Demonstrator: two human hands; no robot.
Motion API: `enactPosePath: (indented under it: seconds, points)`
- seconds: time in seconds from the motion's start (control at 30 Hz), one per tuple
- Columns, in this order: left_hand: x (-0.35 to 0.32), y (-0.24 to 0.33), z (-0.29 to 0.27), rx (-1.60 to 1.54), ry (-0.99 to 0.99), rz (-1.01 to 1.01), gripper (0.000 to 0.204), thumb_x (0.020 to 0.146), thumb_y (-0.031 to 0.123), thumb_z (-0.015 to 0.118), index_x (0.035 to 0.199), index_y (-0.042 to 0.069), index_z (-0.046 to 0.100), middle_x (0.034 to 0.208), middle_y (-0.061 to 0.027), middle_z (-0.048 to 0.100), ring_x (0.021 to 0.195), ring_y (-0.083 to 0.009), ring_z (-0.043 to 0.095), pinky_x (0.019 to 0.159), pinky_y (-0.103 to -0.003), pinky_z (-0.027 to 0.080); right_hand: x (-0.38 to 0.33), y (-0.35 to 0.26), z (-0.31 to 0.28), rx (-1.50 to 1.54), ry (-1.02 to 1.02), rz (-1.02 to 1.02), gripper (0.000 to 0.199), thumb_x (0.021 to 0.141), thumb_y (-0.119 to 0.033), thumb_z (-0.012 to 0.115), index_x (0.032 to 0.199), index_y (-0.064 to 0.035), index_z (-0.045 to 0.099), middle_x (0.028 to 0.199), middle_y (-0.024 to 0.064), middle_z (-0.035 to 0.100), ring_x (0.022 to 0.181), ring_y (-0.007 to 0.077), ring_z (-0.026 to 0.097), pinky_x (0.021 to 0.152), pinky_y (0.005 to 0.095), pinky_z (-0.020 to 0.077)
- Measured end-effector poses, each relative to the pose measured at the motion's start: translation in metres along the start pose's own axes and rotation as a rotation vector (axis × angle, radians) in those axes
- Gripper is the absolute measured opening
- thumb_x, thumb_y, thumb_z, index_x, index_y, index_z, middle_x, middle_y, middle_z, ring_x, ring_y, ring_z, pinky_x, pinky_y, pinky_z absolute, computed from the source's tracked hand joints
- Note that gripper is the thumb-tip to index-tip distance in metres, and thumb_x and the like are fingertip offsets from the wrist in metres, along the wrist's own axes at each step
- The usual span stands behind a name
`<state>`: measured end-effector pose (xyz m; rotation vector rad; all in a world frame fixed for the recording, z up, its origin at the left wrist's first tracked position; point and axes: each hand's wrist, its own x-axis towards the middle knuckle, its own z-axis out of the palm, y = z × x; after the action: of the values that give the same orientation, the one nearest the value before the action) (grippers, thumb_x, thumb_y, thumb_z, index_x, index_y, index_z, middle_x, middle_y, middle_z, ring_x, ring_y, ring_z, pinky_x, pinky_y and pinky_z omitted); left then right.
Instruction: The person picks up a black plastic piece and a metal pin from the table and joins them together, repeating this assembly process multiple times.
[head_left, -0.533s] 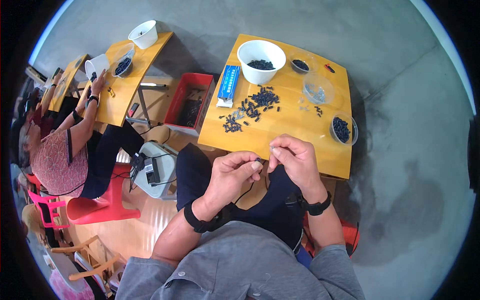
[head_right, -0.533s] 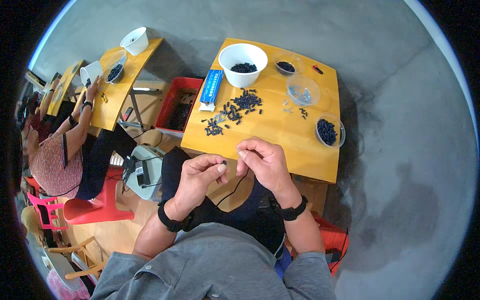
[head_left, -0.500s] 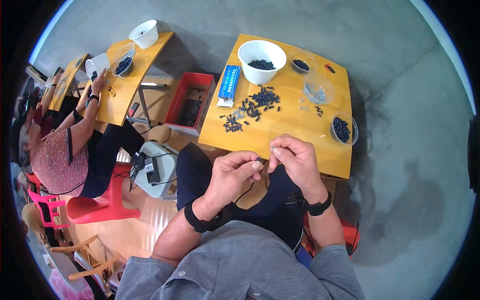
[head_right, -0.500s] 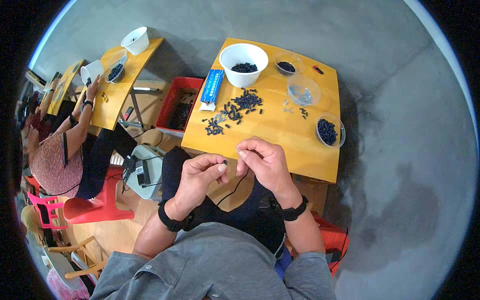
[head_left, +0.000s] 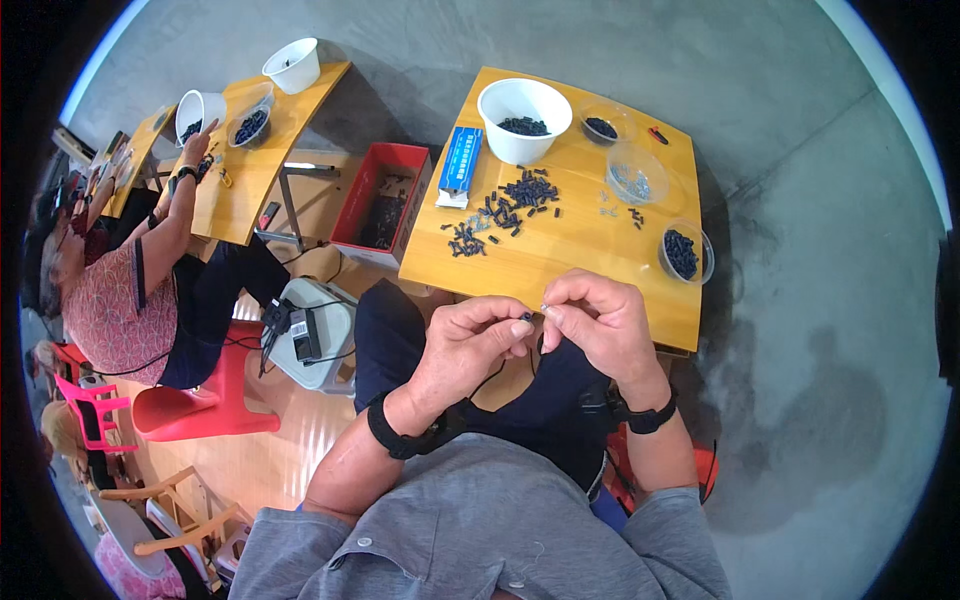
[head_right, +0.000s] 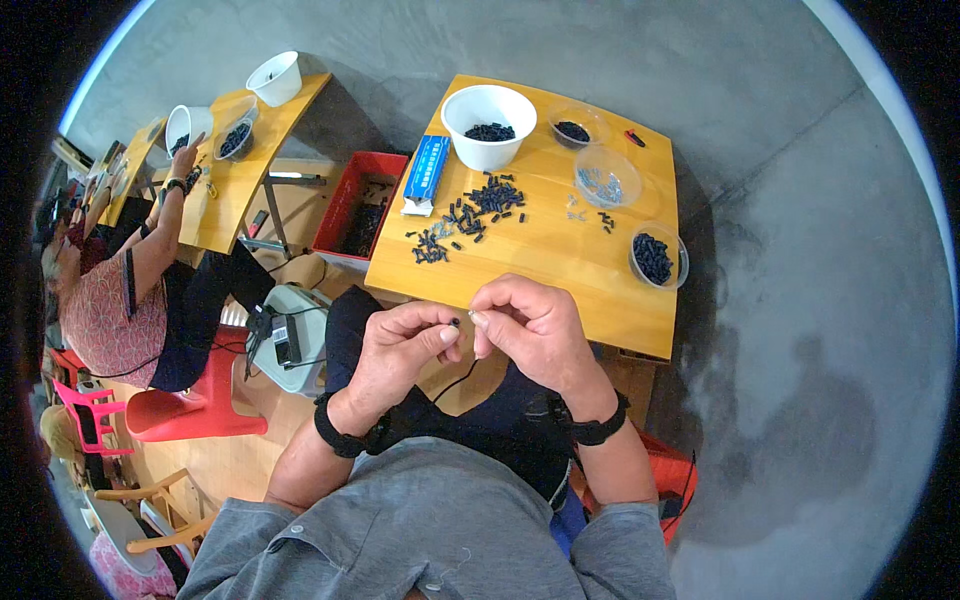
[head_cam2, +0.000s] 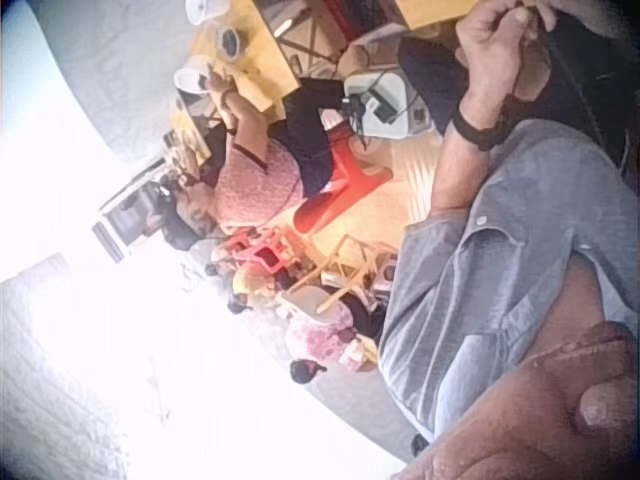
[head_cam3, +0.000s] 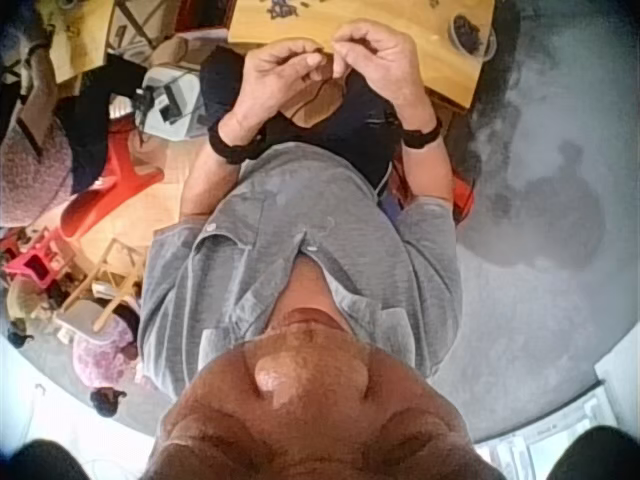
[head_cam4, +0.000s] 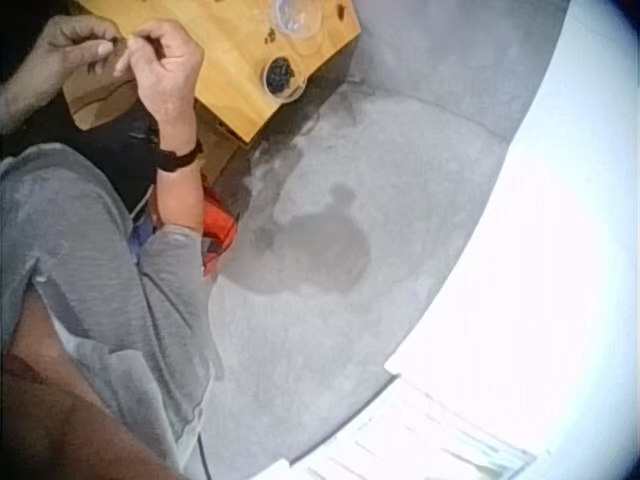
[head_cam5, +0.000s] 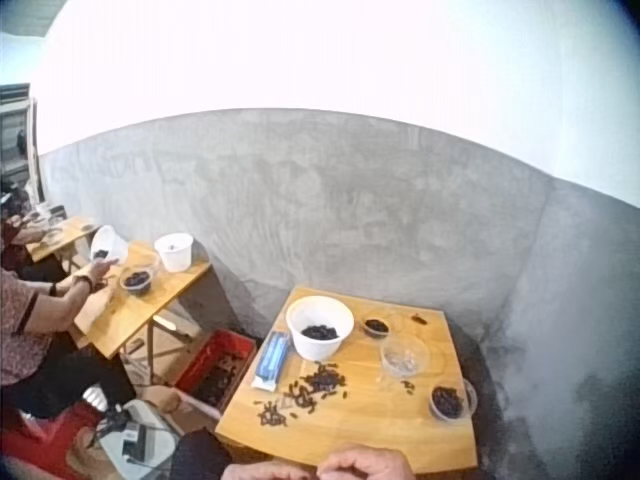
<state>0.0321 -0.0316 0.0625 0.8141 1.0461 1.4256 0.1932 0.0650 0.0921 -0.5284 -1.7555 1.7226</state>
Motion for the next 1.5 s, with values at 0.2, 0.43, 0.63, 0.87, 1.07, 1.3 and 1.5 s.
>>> enactPosePath:
  seconds: [0.2,0.43,0.63,0.87,1.07,1.3,1.5]
  points:
    - [-0.001,0.003,0.001,-0.005,-0.041,0.019,0.012,0.089,0.002,0.059,0.099,-0.002,0.064,0.081,-0.0043,0.065,0.070,-0.0092,0.061,0.064,-0.022,0.051,-0.001,-0.015,0.002,-0.229,-0.057,-0.074,0.011,0.086,0.008,0.051,0.092,0.0054,0.059,0.082,0.0082,0.055,0.063,0.0127,0.060,0.055,0.0234,0.0480]
    - [-0.001,0.002,-0.001,0.064,-0.055,0.011,0.011,0.088,0.003,0.061,0.096,-0.003,0.065,0.079,-0.0038,0.065,0.067,-0.0084,0.060,0.061,-0.021,0.050,-0.001,-0.017,0.004,-0.313,-0.095,-0.083,0.014,0.084,0.010,0.050,0.092,0.0052,0.060,0.081,0.0088,0.055,0.063,0.0127,0.060,0.054,0.0238,0.0483]
    - [-0.001,0.002,-0.001,0.141,-0.055,-0.005,0.008,0.087,0.003,0.062,0.091,-0.003,0.065,0.075,-0.0031,0.064,0.065,-0.0077,0.060,0.059,-0.021,0.050,0.003,-0.020,0.002,-0.435,-0.126,-0.042,0.013,0.081,0.009,0.054,0.089,0.0025,0.062,0.078,0.0090,0.056,0.061,0.0152,0.058,0.052,0.0269,0.0463]
    - [0.001,0.005,0.002,0.131,-0.021,-0.008,0.011,0.087,0.008,0.064,0.093,0.000,0.069,0.071,-0.0001,0.064,0.062,-0.0029,0.057,0.053,-0.018,0.044,0.002,-0.021,0.004,-0.328,-0.071,0.037,0.007,0.082,0.006,0.056,0.086,0.0020,0.060,0.074,0.0078,0.056,0.058,0.0138,0.057,0.051,0.0267,0.0456]
    - [0.002,0.003,-0.001,0.172,-0.049,-0.039,0.009,0.088,0.004,0.062,0.092,-0.002,0.065,0.075,-0.0033,0.065,0.065,-0.0073,0.060,0.060,-0.021,0.050,0.003,-0.023,0.003,-0.282,-0.079,0.050,0.008,0.084,0.007,0.053,0.087,0.0034,0.059,0.074,0.0070,0.056,0.057,0.0110,0.058,0.049,0.0246,0.0452]
    - [0.004,0.003,0.000,0.163,-0.051,-0.027,0.008,0.088,0.004,0.061,0.091,-0.003,0.065,0.073,-0.0032,0.065,0.064,-0.0073,0.060,0.059,-0.021,0.050,0.006,-0.020,0.000,-0.486,-0.134,-0.084,0.010,0.078,0.007,0.057,0.086,0.0021,0.061,0.074,0.0123,0.057,0.064,0.0233,0.058,0.056,0.0317,0.0456]
    - [0.007,0.002,-0.002,0.162,-0.045,-0.040,0.009,0.088,0.005,0.062,0.091,-0.002,0.066,0.073,-0.0029,0.064,0.063,-0.0072,0.060,0.058,-0.021,0.050,0.011,-0.025,0.005,-0.561,-0.168,-0.121,0.012,0.077,0.005,0.058,0.086,0.0003,0.062,0.076,0.0143,0.059,0.067,0.0278,0.057,0.059,0.0335,0.0455]
